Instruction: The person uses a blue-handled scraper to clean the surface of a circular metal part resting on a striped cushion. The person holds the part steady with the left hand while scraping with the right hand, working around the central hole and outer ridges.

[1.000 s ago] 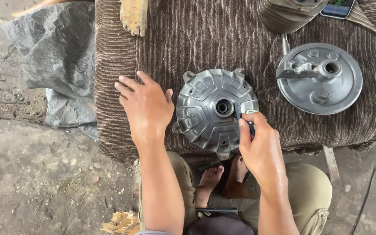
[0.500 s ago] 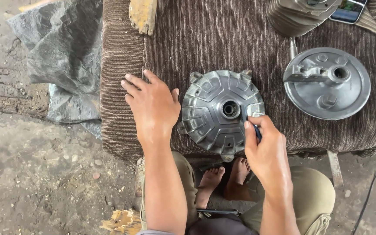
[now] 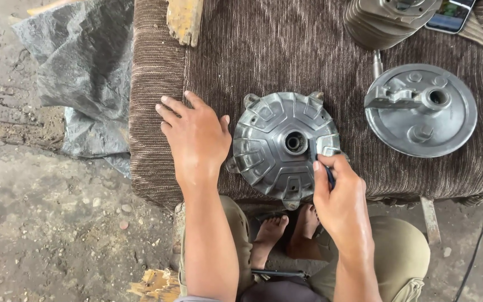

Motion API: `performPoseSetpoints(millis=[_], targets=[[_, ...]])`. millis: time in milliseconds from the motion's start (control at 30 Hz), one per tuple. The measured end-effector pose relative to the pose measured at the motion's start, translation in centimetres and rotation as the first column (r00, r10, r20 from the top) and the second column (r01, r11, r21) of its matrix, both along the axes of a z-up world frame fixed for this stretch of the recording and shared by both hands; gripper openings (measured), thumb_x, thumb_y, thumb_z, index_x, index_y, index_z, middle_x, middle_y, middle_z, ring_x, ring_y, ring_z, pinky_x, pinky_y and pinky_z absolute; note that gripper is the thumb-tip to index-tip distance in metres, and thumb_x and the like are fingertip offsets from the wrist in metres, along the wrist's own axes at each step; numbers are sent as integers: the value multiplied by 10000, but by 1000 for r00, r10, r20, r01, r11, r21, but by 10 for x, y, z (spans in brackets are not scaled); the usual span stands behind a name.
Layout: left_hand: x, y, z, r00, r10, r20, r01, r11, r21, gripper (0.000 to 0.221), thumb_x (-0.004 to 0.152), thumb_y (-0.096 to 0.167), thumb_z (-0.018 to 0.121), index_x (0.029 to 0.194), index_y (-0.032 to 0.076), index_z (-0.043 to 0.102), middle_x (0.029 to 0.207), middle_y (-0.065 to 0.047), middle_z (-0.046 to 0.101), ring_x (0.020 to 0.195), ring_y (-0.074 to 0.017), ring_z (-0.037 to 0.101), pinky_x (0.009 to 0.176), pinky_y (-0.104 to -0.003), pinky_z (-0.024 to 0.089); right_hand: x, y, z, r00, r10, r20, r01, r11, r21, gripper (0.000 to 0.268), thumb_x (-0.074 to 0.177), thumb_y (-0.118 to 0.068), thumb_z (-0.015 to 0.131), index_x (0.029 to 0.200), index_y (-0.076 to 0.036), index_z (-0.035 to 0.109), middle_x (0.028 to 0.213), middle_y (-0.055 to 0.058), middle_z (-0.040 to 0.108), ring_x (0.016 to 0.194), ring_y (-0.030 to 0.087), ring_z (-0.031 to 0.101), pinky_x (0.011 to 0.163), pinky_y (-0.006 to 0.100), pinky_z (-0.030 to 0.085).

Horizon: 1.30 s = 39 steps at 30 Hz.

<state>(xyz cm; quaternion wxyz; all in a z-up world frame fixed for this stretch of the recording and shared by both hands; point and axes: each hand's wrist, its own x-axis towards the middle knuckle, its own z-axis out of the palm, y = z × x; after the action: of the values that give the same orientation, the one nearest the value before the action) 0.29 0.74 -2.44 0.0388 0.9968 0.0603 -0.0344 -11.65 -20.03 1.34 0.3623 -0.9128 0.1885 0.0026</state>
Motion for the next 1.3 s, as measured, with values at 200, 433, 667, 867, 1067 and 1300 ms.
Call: performPoseSetpoints(millis=[200, 433, 667, 867, 1067, 1300], targets=[[-3, -7, 22, 997, 73, -4, -73, 987, -142, 846, 911, 404, 730, 1502, -116, 421, 1427, -504, 394, 1365, -649, 372, 1055, -672, 408, 26, -8, 4, 999, 23, 45, -26, 998, 60, 230, 1046, -146, 562, 1169, -5, 697, 854, 294, 739, 683, 295, 708, 595, 435, 557], [-3, -6, 19, 997, 73, -2, -73, 988, -140, 841, 910, 407, 725, 1500, -112, 425, 1422, -497, 408, 1362, -646, 381, 1052, -669, 414, 31, -4, 5, 989, 69, 131, -77, 995, 58, 214, 1046, -113, 565, 1158, 13, 696, 868, 285, 744, 646, 276, 686, 573, 414, 543], [-4, -6, 22, 998, 65, 12, -63, 987, -147, 833, 913, 394, 730, 1491, -128, 433, 1416, -508, 403, 1355, -660, 374, 1046, -676, 410, 4, -9, 2, 1000, 8, 16, -9, 997, 71, 232, 1049, -127, 555, 1186, -2, 694, 848, 289, 745, 682, 242, 690, 581, 404, 550], [-3, -6, 22, 998, 60, 26, -56, 989, -136, 827, 915, 401, 725, 1484, -128, 442, 1406, -506, 416, 1350, -655, 389, 1041, -668, 421, 34, -11, 3, 993, 67, 96, -73, 995, 63, 223, 1057, -115, 550, 1186, -2, 693, 825, 267, 739, 674, 231, 676, 578, 376, 526], [-3, -6, 20, 998, 57, 19, -54, 991, -124, 830, 911, 404, 727, 1484, -127, 445, 1404, -506, 418, 1346, -657, 390, 1038, -670, 424, 9, -6, 0, 995, 29, 92, -37, 995, 89, 229, 1050, -107, 547, 1192, 12, 683, 883, 320, 730, 743, 271, 716, 627, 429, 548], [-5, -7, 24, 998, 58, 4, -56, 989, -139, 828, 919, 390, 719, 1494, -129, 426, 1413, -509, 405, 1352, -656, 382, 1044, -673, 415, 27, -9, 7, 995, 50, 81, -58, 994, 93, 209, 1051, -107, 561, 1162, 10, 695, 815, 271, 741, 681, 251, 698, 579, 415, 548]])
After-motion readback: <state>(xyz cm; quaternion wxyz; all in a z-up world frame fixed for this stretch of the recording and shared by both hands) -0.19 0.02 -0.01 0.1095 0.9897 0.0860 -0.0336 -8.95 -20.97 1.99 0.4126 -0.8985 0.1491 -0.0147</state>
